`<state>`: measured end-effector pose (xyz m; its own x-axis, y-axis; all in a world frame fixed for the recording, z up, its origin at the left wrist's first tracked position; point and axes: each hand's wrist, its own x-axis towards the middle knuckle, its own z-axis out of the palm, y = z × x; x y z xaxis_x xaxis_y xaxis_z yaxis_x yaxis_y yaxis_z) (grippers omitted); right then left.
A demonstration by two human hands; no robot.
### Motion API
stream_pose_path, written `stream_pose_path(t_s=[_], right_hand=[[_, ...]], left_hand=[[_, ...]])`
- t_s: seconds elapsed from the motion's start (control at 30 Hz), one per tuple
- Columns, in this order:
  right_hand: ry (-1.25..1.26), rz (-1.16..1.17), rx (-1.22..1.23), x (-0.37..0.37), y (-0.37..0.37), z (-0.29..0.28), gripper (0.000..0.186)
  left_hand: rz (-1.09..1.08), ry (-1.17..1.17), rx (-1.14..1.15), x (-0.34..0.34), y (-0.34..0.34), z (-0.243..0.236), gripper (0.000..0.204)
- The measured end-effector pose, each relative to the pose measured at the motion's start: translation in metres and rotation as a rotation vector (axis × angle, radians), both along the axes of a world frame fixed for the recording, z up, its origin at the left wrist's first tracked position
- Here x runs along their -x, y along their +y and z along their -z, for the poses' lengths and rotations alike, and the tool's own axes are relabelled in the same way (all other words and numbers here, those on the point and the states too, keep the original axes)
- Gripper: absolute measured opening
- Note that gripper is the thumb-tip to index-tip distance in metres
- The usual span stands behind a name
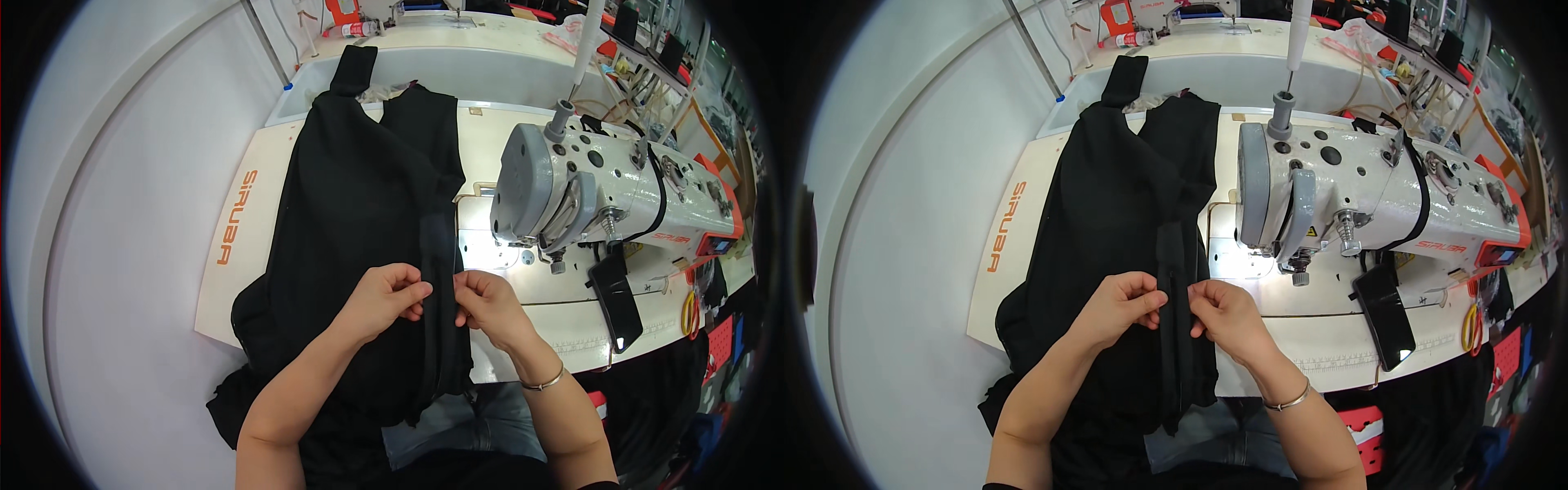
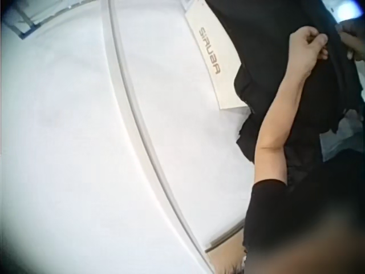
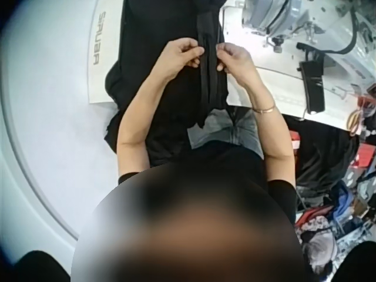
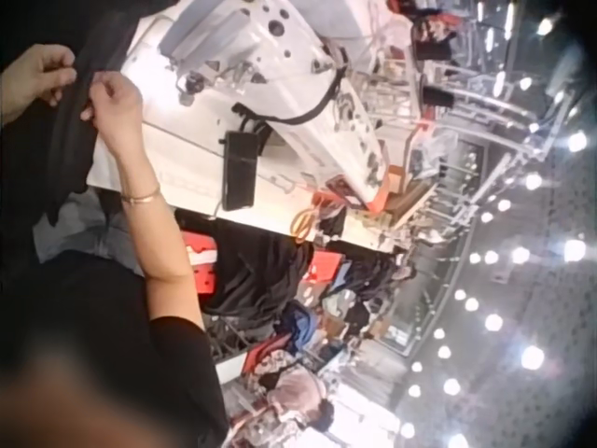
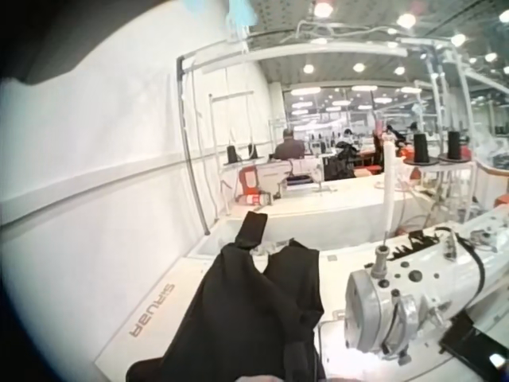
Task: Sewing black fabric pieces together using an industrial sewing machine.
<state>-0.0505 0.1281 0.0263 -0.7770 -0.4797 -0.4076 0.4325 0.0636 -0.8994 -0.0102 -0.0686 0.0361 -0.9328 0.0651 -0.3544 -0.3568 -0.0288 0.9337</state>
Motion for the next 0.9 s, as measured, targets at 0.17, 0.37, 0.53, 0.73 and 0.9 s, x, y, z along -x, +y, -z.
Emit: stream_pose_path(t_s=[0.17, 0.37, 0.53, 0.73, 0.9], right_hand=[[0.157, -0.062, -0.064, 0.003, -0.004, -0.001, 0.022], [0.126, -0.145, -0.124, -0.001, -0.001, -0.002, 0.017], [-0.058, -0.109, 0.096, -0.009, -0.002, -0.013, 0.014], [0.037, -0.061, -0.001, -0.020, -0.007, -0.014, 0.014], [-0.103, -0.114, 0.154, -0.010, -0.003, 0.008, 0.017]], left_hand=[[0.016, -0.005, -0.024, 0.000, -0.002, 0.001, 0.012], [-0.004, 0.037, -0.032, -0.003, -0.001, 0.003, 0.012], [-0.049, -0.002, -0.175, -0.008, 0.002, -0.010, 0.010], [0.047, 0.043, 0.067, -0.021, 0.002, -0.019, 0.012], [0.066, -0.097, -0.247, -0.016, -0.007, -0.001, 0.011]])
